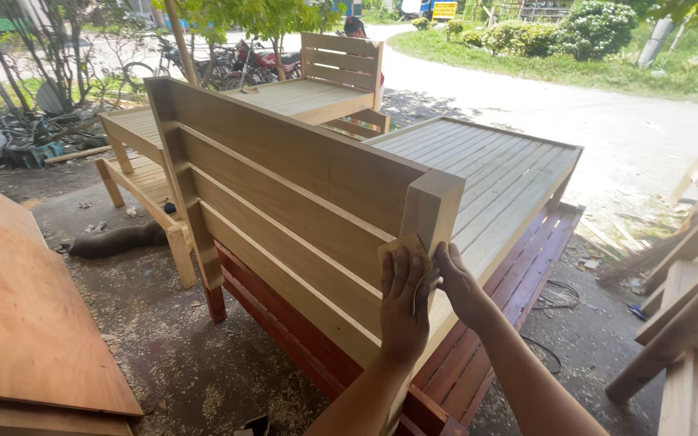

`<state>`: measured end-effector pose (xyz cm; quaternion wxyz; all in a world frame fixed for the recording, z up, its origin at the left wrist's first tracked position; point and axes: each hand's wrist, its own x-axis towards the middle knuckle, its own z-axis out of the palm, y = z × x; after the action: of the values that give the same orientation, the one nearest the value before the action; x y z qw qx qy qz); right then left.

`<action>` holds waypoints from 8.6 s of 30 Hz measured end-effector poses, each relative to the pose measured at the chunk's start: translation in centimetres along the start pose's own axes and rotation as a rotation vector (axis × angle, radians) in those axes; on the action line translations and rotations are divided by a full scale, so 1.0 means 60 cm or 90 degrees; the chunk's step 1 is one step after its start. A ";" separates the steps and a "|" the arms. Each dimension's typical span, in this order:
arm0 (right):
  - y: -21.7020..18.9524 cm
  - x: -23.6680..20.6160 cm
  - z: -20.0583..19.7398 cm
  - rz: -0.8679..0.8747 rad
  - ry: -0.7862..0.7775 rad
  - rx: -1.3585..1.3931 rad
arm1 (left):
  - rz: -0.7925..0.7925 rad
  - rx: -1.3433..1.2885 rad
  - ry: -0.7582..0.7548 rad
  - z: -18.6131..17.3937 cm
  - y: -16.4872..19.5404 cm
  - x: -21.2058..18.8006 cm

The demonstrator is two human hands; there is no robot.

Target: The person sands the wooden post and headboard of a bed frame by hand, holding sandpaper against the wood and rubbing along its edges and surfaces. They work around the post, sanding different sides and lower sections, then move to sand the top rail of the headboard.

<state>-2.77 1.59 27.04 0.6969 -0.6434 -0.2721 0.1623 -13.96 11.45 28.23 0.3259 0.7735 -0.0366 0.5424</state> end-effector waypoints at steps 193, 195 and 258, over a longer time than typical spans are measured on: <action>0.290 -0.085 -0.065 0.074 -0.158 -0.081 | -1.053 -0.221 0.461 0.176 -0.020 -0.334; 0.287 -0.088 -0.067 0.096 -0.157 -0.072 | -0.867 -0.157 0.395 0.186 -0.023 -0.321; -0.119 -0.108 -0.188 -0.056 -0.108 -0.311 | -0.446 -0.529 -0.065 -0.015 0.131 0.025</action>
<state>-2.22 -12.11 32.70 0.5017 -0.7646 -0.3881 0.1145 -17.31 6.21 33.37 0.7630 0.5711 -0.0037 0.3028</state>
